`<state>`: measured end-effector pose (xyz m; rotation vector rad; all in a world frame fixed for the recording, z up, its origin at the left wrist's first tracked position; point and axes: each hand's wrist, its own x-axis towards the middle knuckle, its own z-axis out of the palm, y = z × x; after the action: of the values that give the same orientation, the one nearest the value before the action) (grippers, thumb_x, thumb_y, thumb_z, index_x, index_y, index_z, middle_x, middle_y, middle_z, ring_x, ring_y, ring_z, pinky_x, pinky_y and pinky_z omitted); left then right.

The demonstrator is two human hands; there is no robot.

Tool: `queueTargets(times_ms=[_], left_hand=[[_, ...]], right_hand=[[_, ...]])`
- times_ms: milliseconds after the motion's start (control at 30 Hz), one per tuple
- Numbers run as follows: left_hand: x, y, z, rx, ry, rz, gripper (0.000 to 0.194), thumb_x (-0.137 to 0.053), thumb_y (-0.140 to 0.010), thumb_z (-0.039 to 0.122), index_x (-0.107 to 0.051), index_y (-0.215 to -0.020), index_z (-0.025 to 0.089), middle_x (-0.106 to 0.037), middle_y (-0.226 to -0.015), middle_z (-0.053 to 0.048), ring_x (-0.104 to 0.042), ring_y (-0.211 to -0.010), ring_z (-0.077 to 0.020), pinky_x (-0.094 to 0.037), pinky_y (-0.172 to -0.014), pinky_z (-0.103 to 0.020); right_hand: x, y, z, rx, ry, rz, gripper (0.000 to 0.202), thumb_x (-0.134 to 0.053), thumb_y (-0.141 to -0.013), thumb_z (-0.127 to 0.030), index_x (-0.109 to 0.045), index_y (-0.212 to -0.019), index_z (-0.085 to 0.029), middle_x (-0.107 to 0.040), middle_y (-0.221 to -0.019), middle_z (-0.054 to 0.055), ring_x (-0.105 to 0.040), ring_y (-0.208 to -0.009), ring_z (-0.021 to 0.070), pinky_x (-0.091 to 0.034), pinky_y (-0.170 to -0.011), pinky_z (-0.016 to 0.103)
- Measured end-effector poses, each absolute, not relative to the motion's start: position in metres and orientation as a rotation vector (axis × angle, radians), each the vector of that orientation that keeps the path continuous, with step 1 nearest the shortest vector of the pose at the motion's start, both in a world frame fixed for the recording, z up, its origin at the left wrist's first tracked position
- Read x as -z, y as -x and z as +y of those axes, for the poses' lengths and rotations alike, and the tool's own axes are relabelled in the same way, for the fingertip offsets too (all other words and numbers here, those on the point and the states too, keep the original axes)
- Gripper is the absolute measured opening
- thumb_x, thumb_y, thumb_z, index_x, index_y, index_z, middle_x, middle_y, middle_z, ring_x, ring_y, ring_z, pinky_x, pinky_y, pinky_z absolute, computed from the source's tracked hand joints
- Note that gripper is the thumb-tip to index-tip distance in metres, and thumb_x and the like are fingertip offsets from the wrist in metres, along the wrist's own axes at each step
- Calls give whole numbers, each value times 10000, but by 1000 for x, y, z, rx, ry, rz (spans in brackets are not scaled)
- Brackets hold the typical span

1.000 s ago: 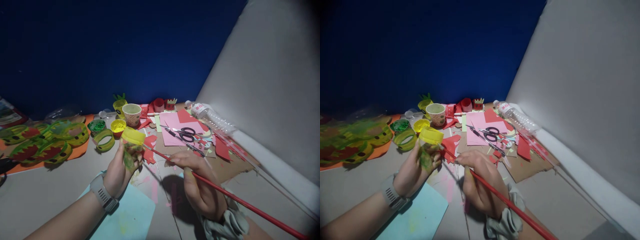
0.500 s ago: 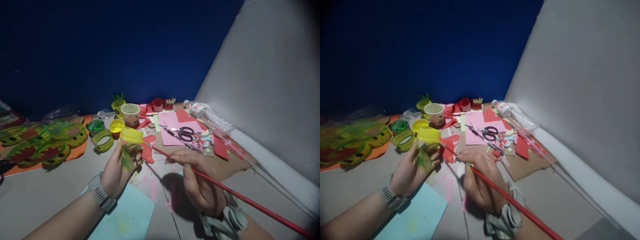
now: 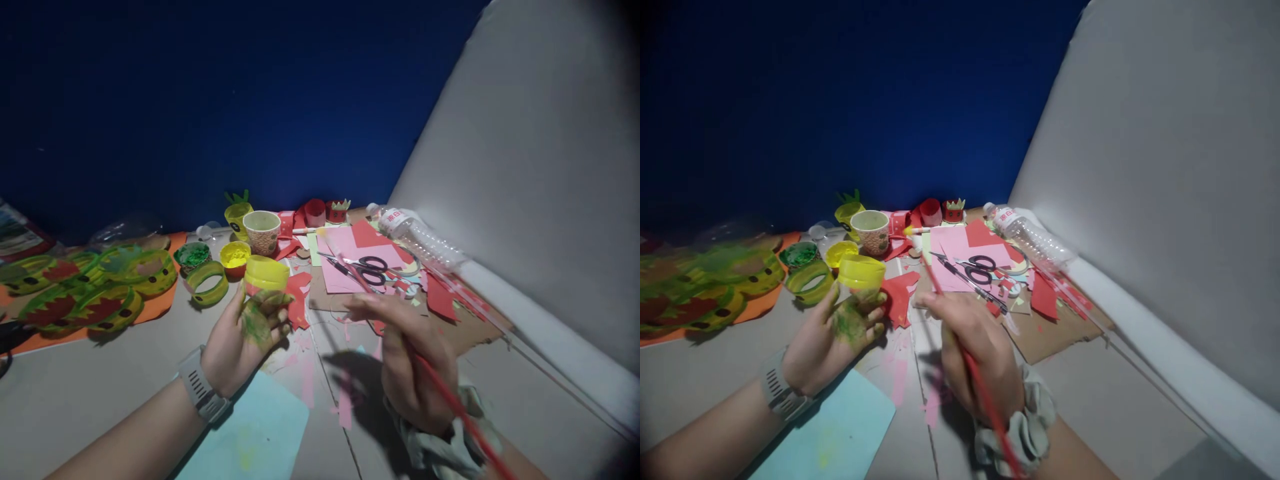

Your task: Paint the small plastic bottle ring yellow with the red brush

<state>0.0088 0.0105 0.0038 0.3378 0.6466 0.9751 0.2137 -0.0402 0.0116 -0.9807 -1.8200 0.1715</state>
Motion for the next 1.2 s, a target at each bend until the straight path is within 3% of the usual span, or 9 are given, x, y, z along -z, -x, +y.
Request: queueTargets(times_ms=[167, 267, 367, 533, 700, 867, 1033, 1200], left_hand=[[-5, -12, 1, -807, -359, 514, 474, -375, -905, 435, -645, -1075, 85, -685, -1012, -158, -636, -896, -239, -487, -866, -399], [-5, -17, -5, -712, -392, 425, 436, -357, -920, 376, -636, -1112, 100, -677, -1076, -155, -636, -964, -240, -476, -882, -372], [-4, -21, -9, -682, -423, 408, 374, -357, -929, 325, -636, -1117, 161, -684, -1080, -112, -650, -932, -201, -488, -828, -314], [-3, -22, -14, -792, -594, 560, 457, -507, -828, 526, -631, -1105, 185, -685, -1066, -113, -646, -935, -222, -490, -813, -321], [-8, -26, -16, -963, -862, 792, 377, -706, -733, 285, -575, -1087, 274, -629, -1197, -60, -609, -1049, -209, -458, -903, -338], [-9, -28, -16, -971, -941, 841, 296, -674, -761, 263, -579, -1040, 235, -620, -1204, -80, -598, -1064, -213, -465, -905, -338], [-6, -28, -18, -942, -1041, 859, 341, -695, -744, 236, -559, -1055, 260, -640, -1145, -48, -581, -1087, -189, -478, -866, -277], [-3, -28, -15, -960, -1103, 947, 277, -659, -778, 292, -560, -1029, 232, -643, -1097, -63, -590, -1059, -192, -482, -849, -272]], right_hand=[[-14, -203, -38, -106, 1012, -2000, 649, -538, -851, -191, -240, -1427, -224, -510, -1334, 104, -480, -1237, 211, -470, -985, 385], [-12, -197, -36, -88, 1083, -2040, 853, -651, -780, -291, -134, -1452, -193, -429, -1396, 146, -408, -1298, 251, -429, -1033, 442], [-8, -193, -34, -117, 1141, -2052, 740, -586, -813, -218, -185, -1435, -209, -507, -1311, 130, -495, -1205, 246, -479, -961, 439], [-8, -193, -32, -95, 1174, -2047, 616, -552, -837, -214, -285, -1392, -224, -591, -1157, 115, -583, -1023, 228, -527, -830, 393], [-10, -194, -30, -63, 1177, -2076, 633, -541, -831, -185, -273, -1404, -206, -610, -1080, 118, -590, -973, 231, -529, -807, 395], [-10, -196, -30, -61, 1142, -2111, 668, -526, -849, -216, -207, -1436, -208, -608, -1081, 119, -591, -985, 236, -535, -811, 389], [-10, -195, -30, -49, 1149, -2152, 671, -505, -861, -216, -175, -1445, -197, -606, -1082, 122, -585, -961, 232, -535, -788, 381], [-10, -195, -30, -101, 1116, -2168, 711, -544, -854, -270, -162, -1450, -202, -601, -1145, 126, -586, -1005, 228, -531, -813, 375]])
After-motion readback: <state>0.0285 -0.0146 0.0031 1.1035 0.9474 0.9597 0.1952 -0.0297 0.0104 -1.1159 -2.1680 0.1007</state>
